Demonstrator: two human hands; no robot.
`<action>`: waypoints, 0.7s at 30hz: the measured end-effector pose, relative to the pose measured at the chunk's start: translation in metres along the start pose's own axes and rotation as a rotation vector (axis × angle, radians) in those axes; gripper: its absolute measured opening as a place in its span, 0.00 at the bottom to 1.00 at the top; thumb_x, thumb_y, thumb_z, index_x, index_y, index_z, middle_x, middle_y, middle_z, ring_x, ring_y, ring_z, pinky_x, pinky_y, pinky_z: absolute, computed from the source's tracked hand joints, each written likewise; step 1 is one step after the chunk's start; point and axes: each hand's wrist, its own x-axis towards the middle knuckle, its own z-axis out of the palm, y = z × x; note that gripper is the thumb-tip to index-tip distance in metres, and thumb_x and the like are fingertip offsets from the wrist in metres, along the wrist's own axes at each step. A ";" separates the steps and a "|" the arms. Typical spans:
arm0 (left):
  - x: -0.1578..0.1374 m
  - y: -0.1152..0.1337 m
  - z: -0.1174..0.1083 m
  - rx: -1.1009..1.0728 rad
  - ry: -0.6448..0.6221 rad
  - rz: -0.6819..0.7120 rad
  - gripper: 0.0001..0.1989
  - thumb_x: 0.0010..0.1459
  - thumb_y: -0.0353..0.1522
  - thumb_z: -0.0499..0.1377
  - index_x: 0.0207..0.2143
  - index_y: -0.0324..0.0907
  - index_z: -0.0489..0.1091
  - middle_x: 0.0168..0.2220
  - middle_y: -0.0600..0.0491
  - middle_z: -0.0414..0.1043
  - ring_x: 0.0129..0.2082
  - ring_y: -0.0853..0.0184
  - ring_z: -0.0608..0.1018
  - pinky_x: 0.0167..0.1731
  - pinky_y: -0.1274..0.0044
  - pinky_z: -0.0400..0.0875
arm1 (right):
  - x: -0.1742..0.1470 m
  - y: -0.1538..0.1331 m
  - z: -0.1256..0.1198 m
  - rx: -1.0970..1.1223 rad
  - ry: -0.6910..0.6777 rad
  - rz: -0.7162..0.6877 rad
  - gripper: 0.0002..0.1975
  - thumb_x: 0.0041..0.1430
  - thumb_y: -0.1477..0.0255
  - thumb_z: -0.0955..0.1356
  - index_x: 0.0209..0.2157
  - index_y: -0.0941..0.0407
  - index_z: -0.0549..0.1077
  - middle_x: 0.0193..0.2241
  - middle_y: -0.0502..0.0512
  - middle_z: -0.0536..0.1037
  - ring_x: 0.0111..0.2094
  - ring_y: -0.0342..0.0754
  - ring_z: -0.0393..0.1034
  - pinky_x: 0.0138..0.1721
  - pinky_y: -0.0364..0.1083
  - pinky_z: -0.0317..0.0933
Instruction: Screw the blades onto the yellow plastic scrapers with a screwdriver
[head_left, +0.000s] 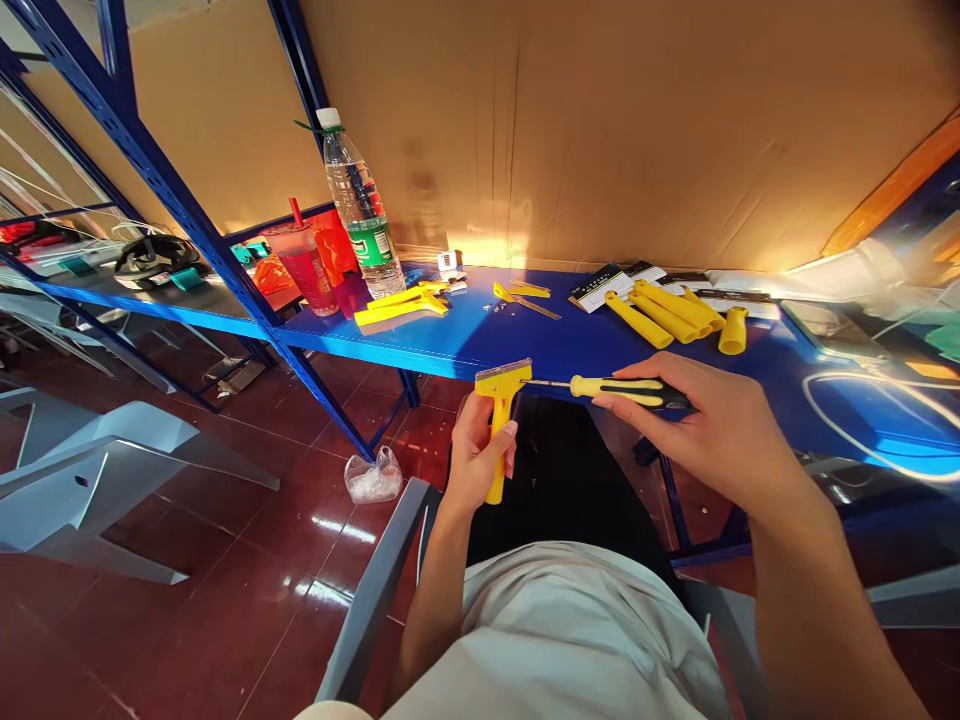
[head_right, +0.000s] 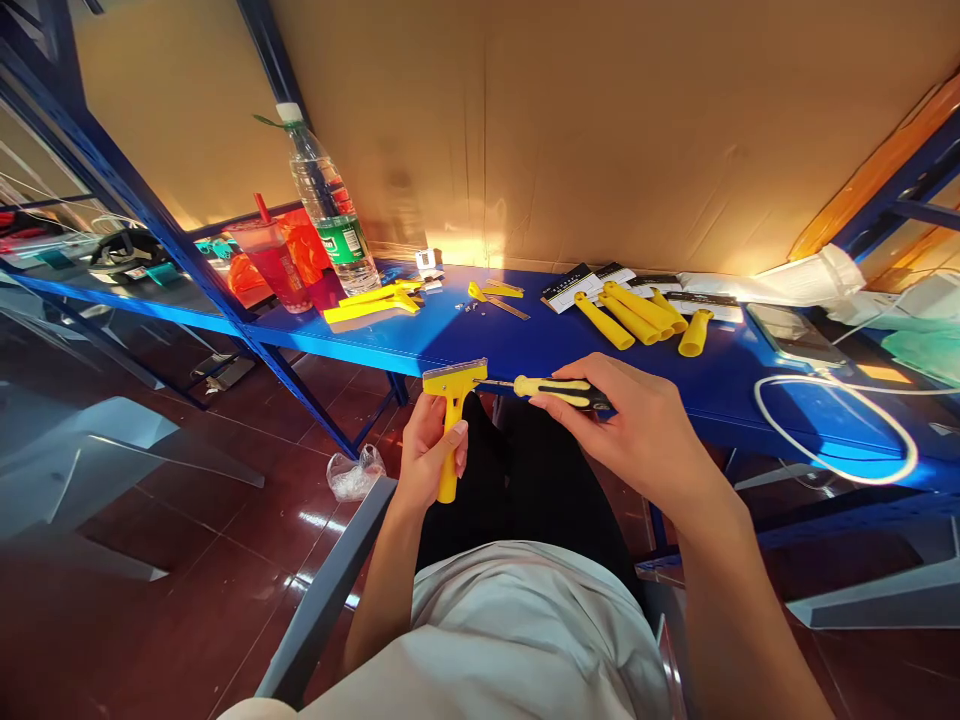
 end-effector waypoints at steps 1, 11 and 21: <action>0.000 -0.001 0.001 0.000 -0.002 -0.002 0.25 0.67 0.41 0.71 0.61 0.49 0.69 0.46 0.54 0.73 0.21 0.78 0.70 0.15 0.81 0.66 | 0.000 -0.001 0.000 -0.017 0.029 0.033 0.13 0.67 0.57 0.77 0.45 0.50 0.79 0.39 0.55 0.85 0.36 0.55 0.81 0.31 0.49 0.69; 0.000 0.005 0.006 -0.081 -0.021 -0.065 0.24 0.65 0.40 0.72 0.58 0.49 0.69 0.44 0.55 0.72 0.20 0.78 0.68 0.15 0.81 0.66 | -0.001 -0.004 -0.002 0.143 0.022 0.078 0.15 0.67 0.61 0.77 0.51 0.48 0.77 0.48 0.56 0.85 0.46 0.56 0.84 0.38 0.50 0.79; -0.003 0.007 0.020 -0.221 0.007 -0.156 0.28 0.61 0.37 0.73 0.61 0.53 0.70 0.54 0.51 0.74 0.22 0.80 0.65 0.16 0.82 0.60 | -0.001 -0.008 0.002 0.261 0.032 0.021 0.19 0.72 0.67 0.74 0.61 0.48 0.71 0.58 0.60 0.83 0.60 0.61 0.81 0.49 0.57 0.81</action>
